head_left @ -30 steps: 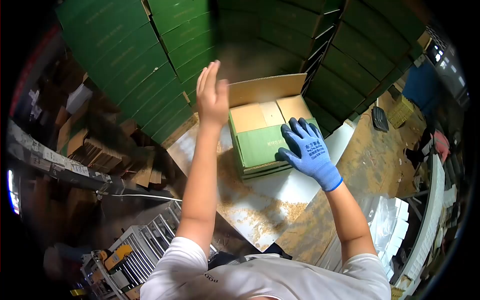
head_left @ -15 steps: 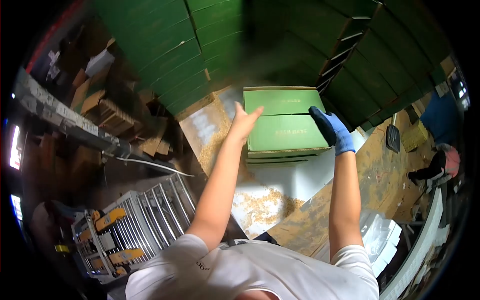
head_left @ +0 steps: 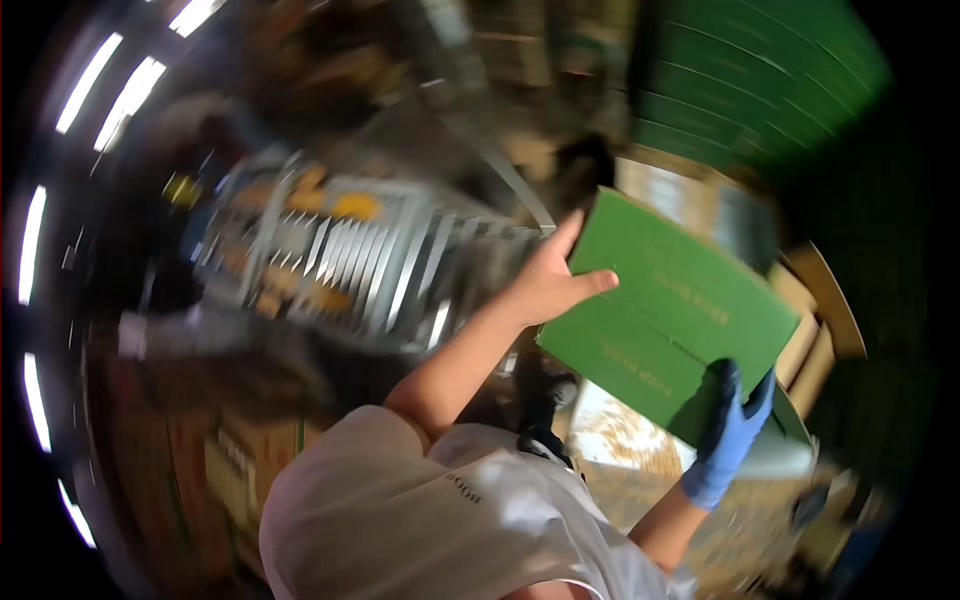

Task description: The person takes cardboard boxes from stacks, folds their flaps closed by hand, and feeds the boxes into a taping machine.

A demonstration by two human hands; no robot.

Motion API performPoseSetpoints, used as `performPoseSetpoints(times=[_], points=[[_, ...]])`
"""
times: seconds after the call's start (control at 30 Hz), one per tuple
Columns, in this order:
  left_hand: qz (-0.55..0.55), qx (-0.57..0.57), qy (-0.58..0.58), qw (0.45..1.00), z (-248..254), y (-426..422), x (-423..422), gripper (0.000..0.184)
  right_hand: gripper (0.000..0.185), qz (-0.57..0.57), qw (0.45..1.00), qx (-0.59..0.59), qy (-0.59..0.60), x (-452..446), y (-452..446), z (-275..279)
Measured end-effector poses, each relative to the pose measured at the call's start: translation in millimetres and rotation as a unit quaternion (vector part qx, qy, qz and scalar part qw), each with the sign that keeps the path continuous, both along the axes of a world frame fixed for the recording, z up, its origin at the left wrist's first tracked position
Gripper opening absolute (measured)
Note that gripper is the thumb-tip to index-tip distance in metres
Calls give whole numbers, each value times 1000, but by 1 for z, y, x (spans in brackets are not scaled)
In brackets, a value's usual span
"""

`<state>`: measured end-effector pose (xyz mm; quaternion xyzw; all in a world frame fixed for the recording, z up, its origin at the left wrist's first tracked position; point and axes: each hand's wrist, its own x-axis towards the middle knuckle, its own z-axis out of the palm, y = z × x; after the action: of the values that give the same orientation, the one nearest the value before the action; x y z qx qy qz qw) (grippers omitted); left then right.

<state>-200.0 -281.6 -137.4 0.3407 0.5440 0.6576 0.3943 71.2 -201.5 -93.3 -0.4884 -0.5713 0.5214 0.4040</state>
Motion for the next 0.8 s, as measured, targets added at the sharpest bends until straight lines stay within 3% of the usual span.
performPoseSetpoints(times=[0.07,0.13,0.17,0.23,0.33,0.37,0.43,0.5,0.57,0.63,0.67,0.77,0.8], points=[[86,-105,19,991,-45,-79,-55,87,44,65,996,-11,61,-75,-35,-78],[107,-169,51,978,-103,-146,-99,85,42,113,971,-192,83,-122,-71,-183],[131,-174,55,975,-121,-170,-126,83,42,165,965,-198,46,-157,-89,-206],[148,-184,56,970,-159,-217,-181,79,43,192,955,-209,84,-227,-128,-257],[155,-246,147,945,-230,-268,-290,78,50,209,944,-229,114,-336,-175,-300],[160,-292,231,914,-243,-280,-315,76,52,214,945,-218,114,-373,-187,-317],[160,-373,384,830,-264,-298,-351,73,53,211,975,-60,-30,-441,-207,-369],[231,-444,598,626,-270,-307,-364,61,53,242,963,-97,-65,-489,-227,-356],[160,-466,706,508,-269,-321,-375,60,54,269,952,-63,-128,-528,-250,-356],[196,-408,536,713,-264,-331,-373,60,53,305,938,-105,-125,-559,-270,-362],[203,-433,494,726,-251,-334,-368,64,57,300,938,-82,-153,-570,-280,-360],[227,-439,520,696,-255,-343,-365,71,74,287,931,-66,-215,-584,-305,-341],[205,-439,506,713,-254,-346,-368,73,73,290,925,-76,-235,-587,-309,-337]])
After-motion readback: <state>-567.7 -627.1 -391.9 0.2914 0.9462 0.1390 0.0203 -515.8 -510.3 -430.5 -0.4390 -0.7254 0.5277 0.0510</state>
